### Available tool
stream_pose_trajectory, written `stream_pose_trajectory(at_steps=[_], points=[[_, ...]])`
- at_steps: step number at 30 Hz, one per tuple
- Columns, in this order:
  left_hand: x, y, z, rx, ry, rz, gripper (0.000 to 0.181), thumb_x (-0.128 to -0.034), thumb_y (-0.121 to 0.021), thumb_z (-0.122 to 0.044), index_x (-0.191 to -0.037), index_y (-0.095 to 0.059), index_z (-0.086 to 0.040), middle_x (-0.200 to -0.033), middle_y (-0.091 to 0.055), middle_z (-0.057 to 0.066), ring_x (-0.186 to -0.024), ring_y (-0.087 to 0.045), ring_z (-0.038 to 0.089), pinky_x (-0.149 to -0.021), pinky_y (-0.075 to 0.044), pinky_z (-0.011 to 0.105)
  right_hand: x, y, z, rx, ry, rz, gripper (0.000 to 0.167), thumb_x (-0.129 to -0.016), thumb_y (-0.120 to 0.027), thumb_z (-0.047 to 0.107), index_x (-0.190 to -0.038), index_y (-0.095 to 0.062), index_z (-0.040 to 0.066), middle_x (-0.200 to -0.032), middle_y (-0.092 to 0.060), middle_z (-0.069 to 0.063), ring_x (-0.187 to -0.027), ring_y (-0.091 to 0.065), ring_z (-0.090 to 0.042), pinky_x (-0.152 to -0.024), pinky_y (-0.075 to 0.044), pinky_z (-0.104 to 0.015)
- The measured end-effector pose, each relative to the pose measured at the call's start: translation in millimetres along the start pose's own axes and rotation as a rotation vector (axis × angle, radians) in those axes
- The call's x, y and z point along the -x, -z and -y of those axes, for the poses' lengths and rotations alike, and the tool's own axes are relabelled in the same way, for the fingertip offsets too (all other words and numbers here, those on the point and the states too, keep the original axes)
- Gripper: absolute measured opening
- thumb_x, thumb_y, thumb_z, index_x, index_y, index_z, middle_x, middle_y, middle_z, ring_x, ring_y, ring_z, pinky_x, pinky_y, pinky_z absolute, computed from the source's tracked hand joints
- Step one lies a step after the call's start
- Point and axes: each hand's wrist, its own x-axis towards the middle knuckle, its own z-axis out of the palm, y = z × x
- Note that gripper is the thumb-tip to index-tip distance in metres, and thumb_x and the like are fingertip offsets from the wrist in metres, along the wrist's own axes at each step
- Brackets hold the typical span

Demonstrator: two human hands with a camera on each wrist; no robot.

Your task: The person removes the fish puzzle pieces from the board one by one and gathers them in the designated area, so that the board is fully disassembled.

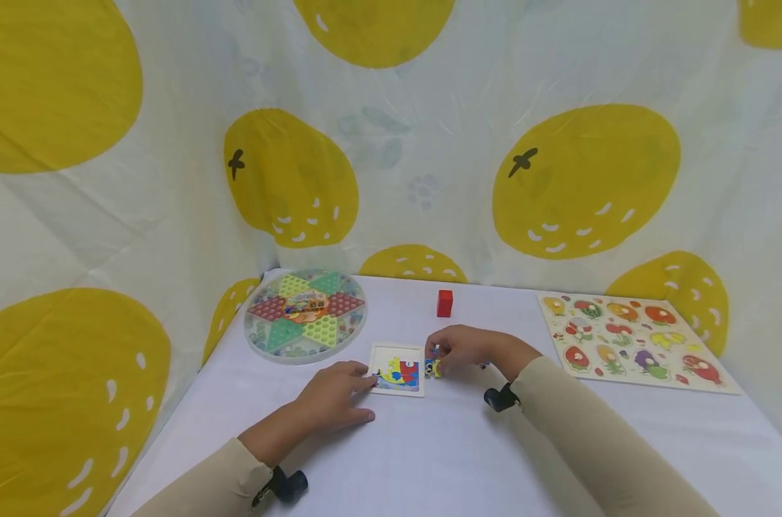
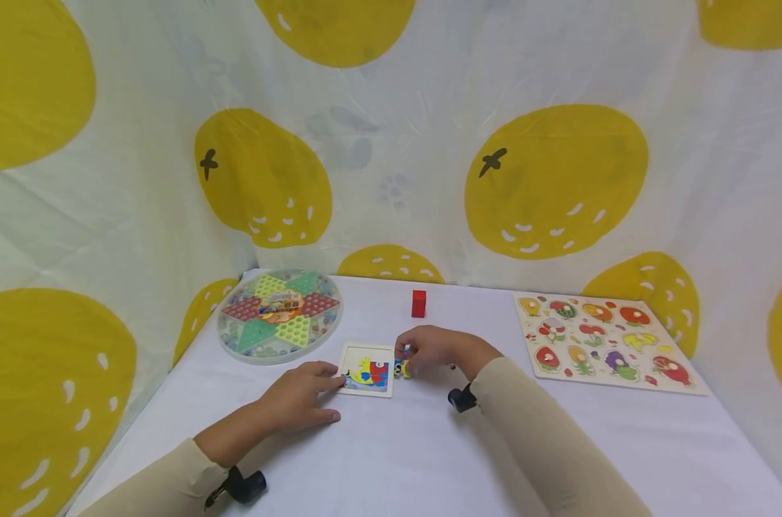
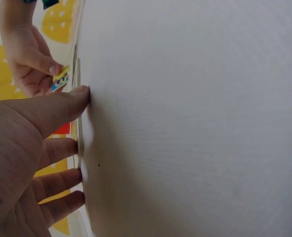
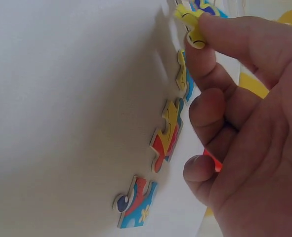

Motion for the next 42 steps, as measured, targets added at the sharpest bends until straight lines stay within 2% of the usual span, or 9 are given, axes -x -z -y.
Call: stream_pose_trajectory(at_steps=[7,16,21,28,31,36,42], points=[[1.3,-2.1,1.1,0.001,-0.004,0.002,0.068,-0.0896,-0.085,-0.051,-0.148,-0.067,-0.021,-0.150,-0.060,0.009,-0.141,-0.054,0.031,-0.114,-0.045,0.053,-0.1,-7,-2,0.069,-0.029,-0.015,0.023,-0.093,-0.084,0.017,-0.106,-0.072,0.032,-0.100,-0.065,-0.001,-0.102,-0.059,-0.022,-0.074,-0.058,-0.036],[3.9,-2.2,-0.4,-0.020,0.000,0.012,0.068,-0.0906,-0.084,-0.052,-0.149,-0.067,-0.022,-0.152,-0.059,0.008,-0.143,-0.052,0.031,-0.115,-0.044,0.054,2.2,-6,-2,0.131,-0.017,-0.047,0.021,-0.092,-0.087,0.022,-0.107,-0.074,0.032,-0.101,-0.066,0.005,-0.099,-0.060,-0.021,-0.077,-0.058,-0.037],[4.2,-0.3,-1.3,-0.024,0.002,0.015,0.067,-0.0906,-0.084,-0.051,-0.148,-0.067,-0.021,-0.152,-0.059,0.008,-0.143,-0.052,0.032,-0.115,-0.044,0.055,2.7,-7,-3,0.128,-0.026,-0.046,0.019,-0.095,-0.084,0.021,-0.107,-0.075,0.032,-0.099,-0.066,0.004,-0.096,-0.061,-0.020,-0.075,-0.058,-0.037],[1.9,-4.9,1.2,-0.033,-0.006,0.016,0.068,-0.0912,-0.083,-0.053,-0.150,-0.065,-0.023,-0.153,-0.058,0.007,-0.143,-0.052,0.031,-0.115,-0.044,0.055,3.6,-10,-5,0.144,0.013,-0.052,0.016,-0.097,-0.080,0.017,-0.105,-0.076,0.030,-0.096,-0.067,0.004,-0.094,-0.061,-0.019,-0.081,-0.056,-0.034],[1.6,-5.0,1.2,-0.034,-0.008,0.017,0.068,-0.0913,-0.082,-0.053,-0.150,-0.065,-0.023,-0.153,-0.058,0.007,-0.143,-0.052,0.031,-0.115,-0.044,0.054,5.2,-7,-6,0.149,0.008,-0.058,0.014,-0.097,-0.080,0.020,-0.107,-0.077,0.030,-0.097,-0.067,0.004,-0.094,-0.062,-0.020,-0.076,-0.058,-0.035],[1.4,-2.1,-0.6,-0.061,-0.022,0.010,0.067,-0.0926,-0.081,-0.052,-0.150,-0.066,-0.021,-0.153,-0.059,0.008,-0.143,-0.053,0.031,-0.115,-0.043,0.055,7.4,1,-7,0.166,0.023,-0.126,0.014,-0.100,-0.077,0.023,-0.112,-0.079,0.030,-0.099,-0.068,0.008,-0.094,-0.062,-0.019,-0.069,-0.059,-0.033],[1.1,1.6,-3.6,-0.071,-0.029,-0.014,0.062,-0.0938,-0.079,-0.053,-0.145,-0.070,-0.018,-0.149,-0.061,0.011,-0.139,-0.056,0.033,-0.114,-0.044,0.055,7.9,8,-8,0.201,0.076,-0.199,0.010,-0.100,-0.077,0.023,-0.110,-0.079,0.024,-0.097,-0.069,0.012,-0.088,-0.063,-0.014,-0.076,-0.057,-0.030]])
